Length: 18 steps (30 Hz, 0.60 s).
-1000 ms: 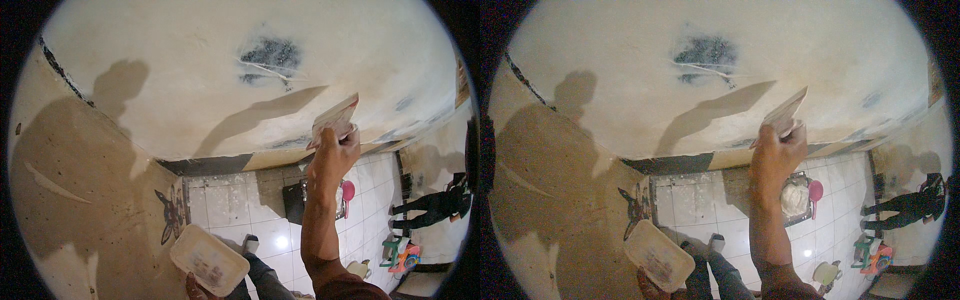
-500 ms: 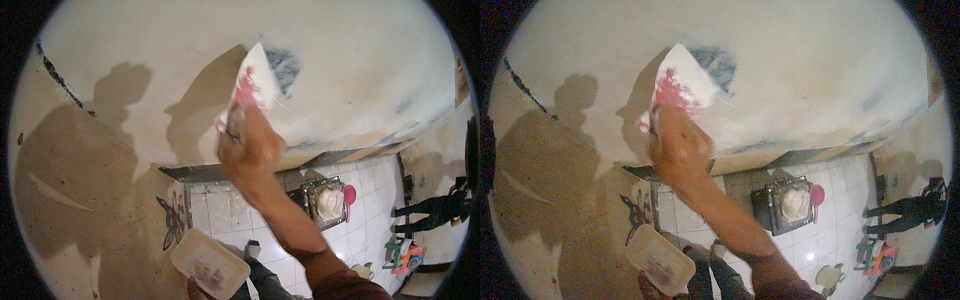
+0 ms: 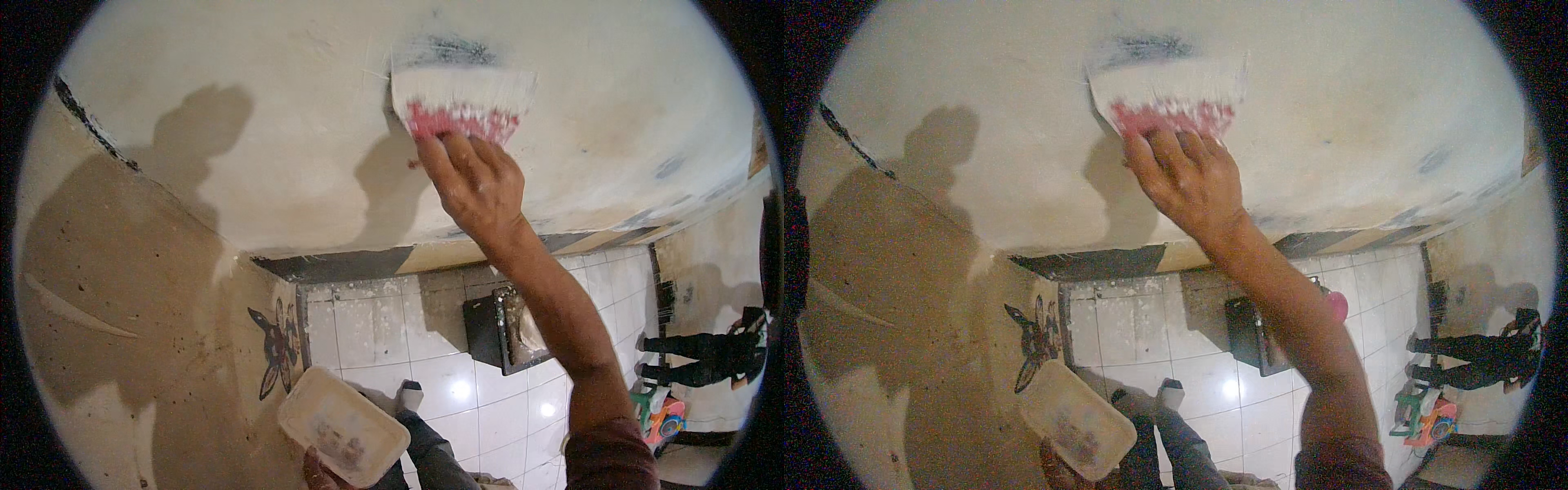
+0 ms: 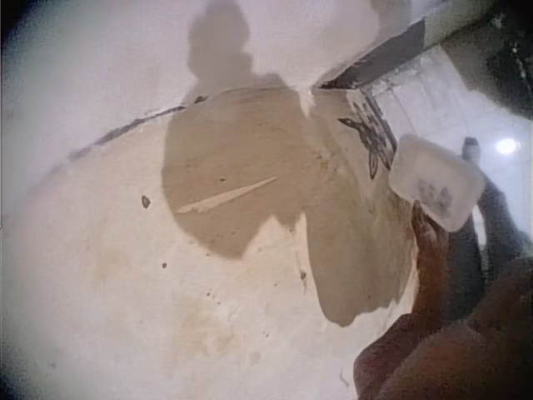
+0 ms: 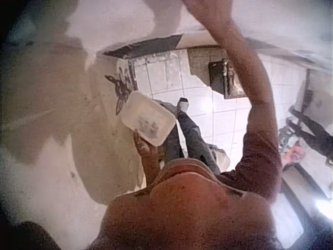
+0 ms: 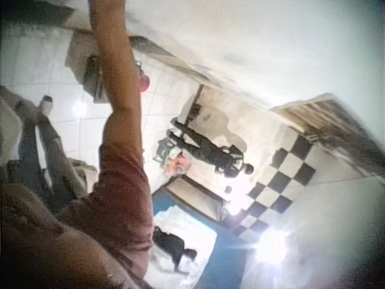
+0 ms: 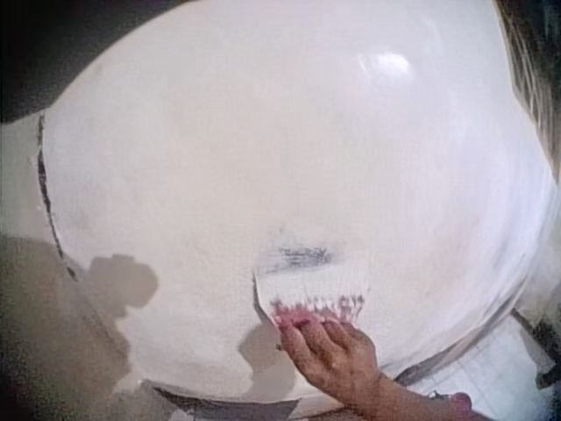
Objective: The person applies a patching compound to a wall using a putty knife and a plastic container. The person takes compound from the container, spreads it across damaged areas of the wall, and smooths it with the knife.
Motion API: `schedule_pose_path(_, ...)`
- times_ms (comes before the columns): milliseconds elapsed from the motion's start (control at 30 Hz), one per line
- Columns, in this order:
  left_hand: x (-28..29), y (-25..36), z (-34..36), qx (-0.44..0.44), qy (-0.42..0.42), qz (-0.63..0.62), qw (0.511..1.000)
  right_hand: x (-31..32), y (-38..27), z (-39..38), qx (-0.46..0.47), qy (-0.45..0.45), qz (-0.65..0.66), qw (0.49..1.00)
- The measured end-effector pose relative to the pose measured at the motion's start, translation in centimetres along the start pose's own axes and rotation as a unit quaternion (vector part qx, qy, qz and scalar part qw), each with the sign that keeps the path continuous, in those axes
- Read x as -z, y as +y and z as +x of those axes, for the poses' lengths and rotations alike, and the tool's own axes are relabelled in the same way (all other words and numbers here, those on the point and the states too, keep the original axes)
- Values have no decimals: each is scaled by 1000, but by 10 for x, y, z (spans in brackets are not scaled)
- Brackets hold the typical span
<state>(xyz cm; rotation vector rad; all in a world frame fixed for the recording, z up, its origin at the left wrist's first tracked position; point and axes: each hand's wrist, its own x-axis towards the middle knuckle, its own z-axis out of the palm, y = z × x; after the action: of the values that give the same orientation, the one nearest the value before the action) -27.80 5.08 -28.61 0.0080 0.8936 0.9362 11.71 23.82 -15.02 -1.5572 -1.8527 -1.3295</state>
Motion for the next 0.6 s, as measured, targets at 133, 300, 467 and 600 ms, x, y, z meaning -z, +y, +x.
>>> schedule_pose_path(133,0,-1,-4,-11,4,3,1000,31,4,-37,142,-24,24,989)
schedule_pose_path(300,-65,-23,-15,-83,179,98,975,53,-6,13,305,-79,48,948)
schedule_pose_path(467,-23,-47,-16,-108,41,53,992,20,-17,45,422,-159,-64,890)
schedule_pose_path(600,-8,-32,-3,19,-24,-31,999,9,13,36,412,-204,-93,883)
